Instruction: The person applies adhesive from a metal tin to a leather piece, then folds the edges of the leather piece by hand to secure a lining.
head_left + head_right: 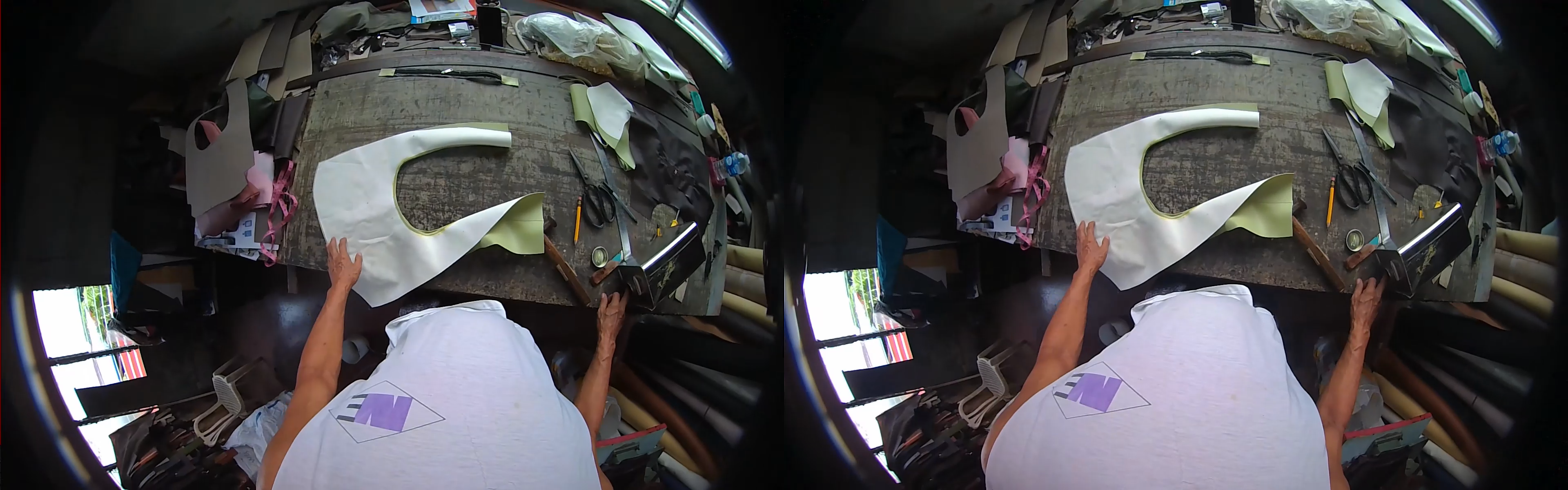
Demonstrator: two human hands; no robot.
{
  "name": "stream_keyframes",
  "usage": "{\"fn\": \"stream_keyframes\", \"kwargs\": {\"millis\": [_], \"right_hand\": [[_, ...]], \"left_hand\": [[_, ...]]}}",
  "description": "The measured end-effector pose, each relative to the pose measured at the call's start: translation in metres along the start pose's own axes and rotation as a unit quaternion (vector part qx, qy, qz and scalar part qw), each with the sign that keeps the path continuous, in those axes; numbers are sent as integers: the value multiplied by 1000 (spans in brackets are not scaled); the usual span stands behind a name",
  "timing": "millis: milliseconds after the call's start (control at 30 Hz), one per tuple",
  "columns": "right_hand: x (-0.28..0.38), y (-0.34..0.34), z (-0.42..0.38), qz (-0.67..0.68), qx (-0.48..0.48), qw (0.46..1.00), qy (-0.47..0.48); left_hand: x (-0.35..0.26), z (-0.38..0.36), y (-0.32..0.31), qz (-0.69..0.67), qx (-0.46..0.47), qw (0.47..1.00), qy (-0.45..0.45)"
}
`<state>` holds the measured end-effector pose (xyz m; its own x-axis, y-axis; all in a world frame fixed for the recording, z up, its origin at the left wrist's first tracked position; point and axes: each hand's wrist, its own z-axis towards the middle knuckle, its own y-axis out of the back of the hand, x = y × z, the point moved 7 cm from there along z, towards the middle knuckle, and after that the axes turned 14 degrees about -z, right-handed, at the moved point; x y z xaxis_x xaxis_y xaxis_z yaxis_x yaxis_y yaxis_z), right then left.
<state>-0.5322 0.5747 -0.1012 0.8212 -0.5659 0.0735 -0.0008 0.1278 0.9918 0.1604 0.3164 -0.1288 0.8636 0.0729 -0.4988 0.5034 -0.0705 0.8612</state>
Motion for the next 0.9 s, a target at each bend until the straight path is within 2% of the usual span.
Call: {"fn": "stream_keyframes", "kwargs": {"millis": [100, 133, 200, 333, 367, 400, 433, 500, 533, 633, 667, 733, 767, 900], "right_hand": [[-14, -11, 10, 20, 71, 996, -48], [-2, 6, 18, 70, 68, 993, -70], [35, 38, 32, 168, 63, 976, -123], [150, 69, 57, 201, 5, 979, -37], [194, 75, 61, 252, 45, 966, -28], [235, 63, 62, 382, 76, 921, -22], [281, 56, 61, 437, 99, 894, 0], [376, 38, 60, 462, 146, 874, 44], [418, 26, 61, 472, 140, 868, 71], [496, -18, 67, 477, 162, 863, 34], [508, -25, 71, 478, 149, 865, 22], [520, -39, 72, 480, 124, 868, -4], [520, -48, 70, 495, 93, 864, -10], [520, -58, 64, 498, 48, 864, -57]], "left_hand": [[0, 2, -1, 21, 2, 1000, 14], [-1, 3, 0, 34, 7, 999, 22], [-15, 15, 5, 38, -29, 999, -26], [-60, 77, 7, -37, -18, 986, -159], [-80, 98, 8, -30, 0, 979, -203], [-102, 122, 7, -25, 18, 968, -249], [-120, 148, 1, -22, 44, 955, -293], [-155, 195, -17, -6, 90, 918, -387], [-172, 211, -27, 10, 107, 895, -433], [-214, 255, -51, -55, 102, 891, -439], [-227, 267, -59, -47, 140, 900, -410], [-242, 279, -76, -23, 217, 912, -348], [-249, 276, -76, -27, 172, 896, -409], [-264, 261, -75, -6, 223, 891, -395]]}}
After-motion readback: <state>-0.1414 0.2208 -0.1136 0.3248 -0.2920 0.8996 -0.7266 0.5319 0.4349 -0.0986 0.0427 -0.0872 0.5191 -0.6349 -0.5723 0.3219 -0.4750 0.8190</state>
